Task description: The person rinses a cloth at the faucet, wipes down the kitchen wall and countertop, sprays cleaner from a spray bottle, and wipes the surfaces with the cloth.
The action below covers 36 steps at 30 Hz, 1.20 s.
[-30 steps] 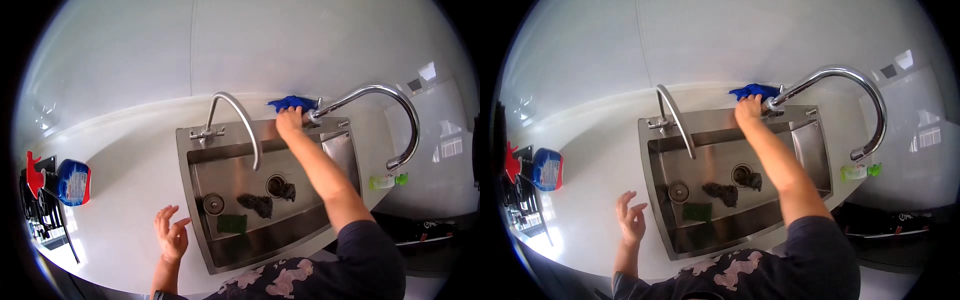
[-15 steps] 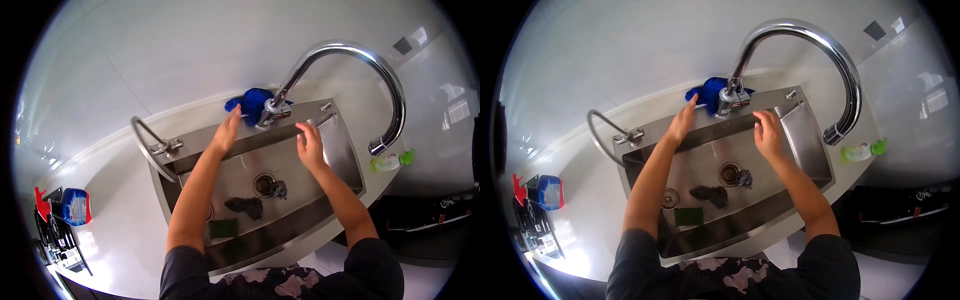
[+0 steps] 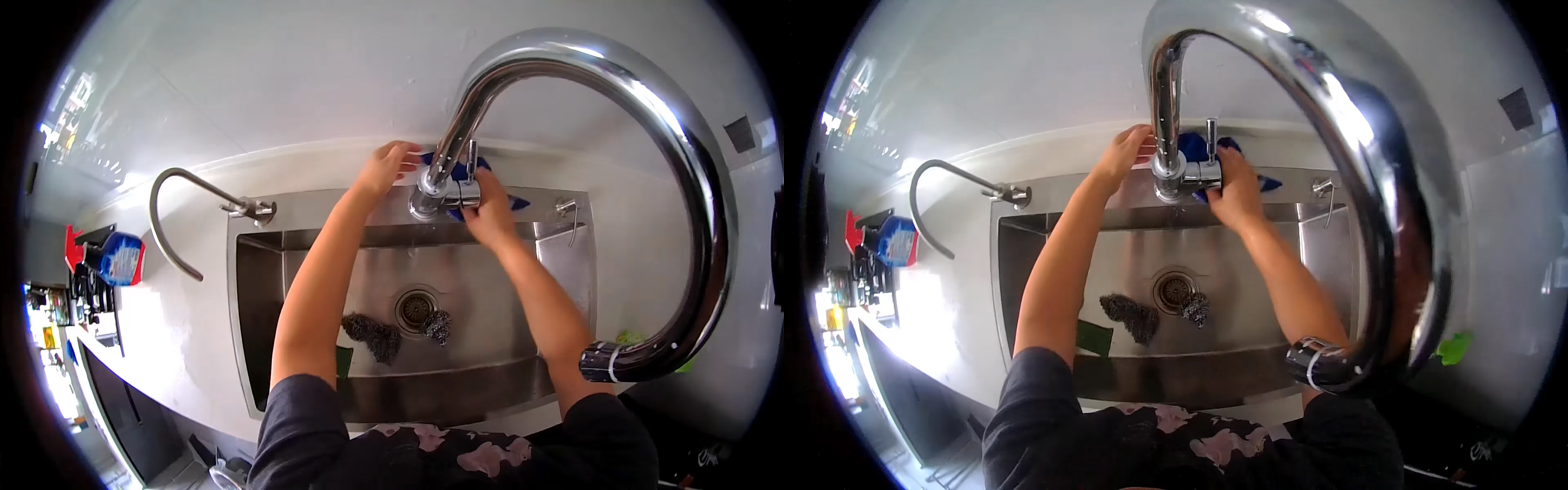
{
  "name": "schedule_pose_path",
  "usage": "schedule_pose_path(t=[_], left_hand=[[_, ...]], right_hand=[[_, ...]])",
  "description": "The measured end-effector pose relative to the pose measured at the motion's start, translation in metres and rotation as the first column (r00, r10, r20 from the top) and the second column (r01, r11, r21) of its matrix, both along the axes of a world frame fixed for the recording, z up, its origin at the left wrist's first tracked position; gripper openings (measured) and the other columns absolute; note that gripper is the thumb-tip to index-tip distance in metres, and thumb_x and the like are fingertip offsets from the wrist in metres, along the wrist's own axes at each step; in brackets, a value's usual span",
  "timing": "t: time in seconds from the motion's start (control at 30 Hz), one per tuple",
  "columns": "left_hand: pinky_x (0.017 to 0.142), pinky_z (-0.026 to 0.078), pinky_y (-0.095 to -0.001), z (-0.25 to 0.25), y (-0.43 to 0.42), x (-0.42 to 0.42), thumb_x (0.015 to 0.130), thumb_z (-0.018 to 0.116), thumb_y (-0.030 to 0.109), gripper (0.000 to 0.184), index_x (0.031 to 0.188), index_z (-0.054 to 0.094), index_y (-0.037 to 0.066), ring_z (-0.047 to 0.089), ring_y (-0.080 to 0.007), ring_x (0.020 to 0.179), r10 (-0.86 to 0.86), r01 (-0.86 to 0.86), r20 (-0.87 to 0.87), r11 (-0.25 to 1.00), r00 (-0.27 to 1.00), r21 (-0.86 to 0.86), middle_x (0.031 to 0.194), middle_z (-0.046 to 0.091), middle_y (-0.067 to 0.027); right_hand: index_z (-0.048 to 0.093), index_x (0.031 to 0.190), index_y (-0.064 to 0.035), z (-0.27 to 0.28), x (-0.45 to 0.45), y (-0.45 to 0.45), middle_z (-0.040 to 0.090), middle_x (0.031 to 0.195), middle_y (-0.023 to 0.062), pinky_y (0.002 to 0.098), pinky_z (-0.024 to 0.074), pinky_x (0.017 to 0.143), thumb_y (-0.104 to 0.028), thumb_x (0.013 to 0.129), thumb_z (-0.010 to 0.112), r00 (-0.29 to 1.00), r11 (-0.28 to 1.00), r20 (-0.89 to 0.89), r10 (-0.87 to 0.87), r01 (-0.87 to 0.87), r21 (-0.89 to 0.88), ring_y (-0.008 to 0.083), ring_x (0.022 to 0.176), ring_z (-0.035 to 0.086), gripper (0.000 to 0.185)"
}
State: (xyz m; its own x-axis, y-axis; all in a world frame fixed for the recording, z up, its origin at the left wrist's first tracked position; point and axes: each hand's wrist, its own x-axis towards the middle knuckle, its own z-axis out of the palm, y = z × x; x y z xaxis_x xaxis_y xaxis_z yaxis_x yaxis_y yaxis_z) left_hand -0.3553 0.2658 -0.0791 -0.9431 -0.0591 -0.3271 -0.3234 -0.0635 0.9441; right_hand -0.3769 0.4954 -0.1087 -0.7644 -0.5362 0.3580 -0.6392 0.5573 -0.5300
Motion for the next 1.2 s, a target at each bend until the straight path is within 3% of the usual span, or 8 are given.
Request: schedule_pose_path(t=[0.23,0.37,0.5,0.57,0.63,0.7,0.83,1.2], left_hand=[[0.069,0.046,-0.0245,-0.02,0.037,0.122,0.092,0.048,0.018,0.023,0.102,0.059,0.001,0.053,-0.009,0.074,0.331,-0.386,-0.209,0.856,0.92,-0.343,0.082,0.06,-0.0025],[0.085,0.047,-0.0396,-0.03,0.085,0.17,0.094,0.046,0.035,0.046,0.135,0.037,0.015,0.049,-0.0187,0.107,0.219,-0.244,0.156,0.957,0.963,0.159,0.129,0.043,-0.0076],[0.081,0.048,-0.0336,-0.018,0.088,0.179,0.094,0.045,0.037,0.047,0.134,0.037,0.013,0.051,-0.0171,0.106,0.382,-0.408,0.149,0.808,0.912,0.425,0.126,0.046,-0.0067],[0.076,0.048,-0.0331,0.021,0.034,0.138,0.093,0.048,0.021,0.03,0.118,0.05,0.003,0.055,-0.0201,0.094,0.393,-0.397,-0.087,0.917,0.916,-0.032,0.111,0.051,-0.0131],[0.086,0.044,-0.0437,-0.006,-0.003,0.092,0.084,0.053,0.018,0.038,0.116,0.049,-0.001,0.053,-0.0408,0.099,0.208,-0.504,-0.494,0.624,0.844,-0.598,0.12,0.045,-0.0254],[0.085,0.045,-0.0437,-0.007,-0.011,0.073,0.08,0.052,0.016,0.037,0.115,0.053,0.005,0.054,-0.0389,0.1,-0.002,-0.291,-0.332,0.473,0.943,-0.832,0.117,0.051,-0.0183],[0.079,0.048,-0.0432,0.015,-0.021,0.089,0.078,0.053,0.012,0.027,0.105,0.056,0.012,0.057,-0.0336,0.094,-0.118,-0.033,-0.071,0.295,0.99,-0.955,0.103,0.055,-0.0126],[0.084,0.045,-0.0444,0.043,-0.063,0.112,0.079,0.05,0.008,0.028,0.107,0.057,0.007,0.055,-0.0393,0.095,-0.112,-0.198,-0.248,0.338,0.962,-0.92,0.106,0.053,-0.0196]], right_hand=[[0.051,0.097,-0.0011,0.007,0.046,-0.008,0.054,0.095,0.0186,0.0457,0.0402,0.079,-0.006,0.072,0.065,0.977,0.979,-0.075,-0.197,0.193,-0.059,0.0376,0.094,0.05,0.029],[0.052,0.097,0.0,0.004,0.106,0.002,0.054,0.097,0.0198,0.0463,0.04,0.081,-0.003,0.074,0.062,0.96,0.982,0.215,-0.178,0.186,-0.018,0.039,0.093,0.05,0.025],[0.053,0.112,-0.0033,0.032,0.137,-0.044,0.053,0.114,0.0157,0.044,0.0393,0.092,0.001,0.067,0.063,0.999,0.964,-0.051,0.006,-0.019,-0.264,0.0367,0.107,0.049,0.046],[0.05,0.117,-0.0024,0.055,0.114,-0.094,0.049,0.121,0.0175,0.0434,0.0395,0.093,-0.004,0.077,0.055,0.985,0.997,-0.175,-0.007,-0.007,-0.08,0.0341,0.115,0.045,0.041],[0.049,0.116,0.0015,0.035,0.091,-0.117,0.046,0.126,0.0193,0.0431,0.0404,0.094,-0.007,0.073,0.062,0.984,0.997,-0.171,-0.055,0.044,-0.067,0.0334,0.117,0.044,0.046],[0.055,0.11,-0.0005,0.02,0.099,-0.114,0.052,0.119,0.0186,0.0417,0.0425,0.092,-0.005,0.073,0.062,0.996,0.995,-0.045,-0.08,0.077,-0.064,0.0322,0.114,0.048,0.037],[0.065,0.095,-0.006,0.036,0.108,-0.022,0.063,0.095,0.0147,0.0404,0.0466,0.084,0.003,0.071,0.058,0.989,0.966,-0.145,-0.012,-0.026,-0.259,0.0317,0.095,0.059,0.026],[0.057,0.111,-0.0133,0.08,-0.029,-0.008,0.043,0.133,0.0081,0.0435,0.0367,0.095,-0.006,0.08,0.049,0.792,0.806,-0.551,0.265,0.132,0.577,0.0249,0.123,0.04,0.033]])
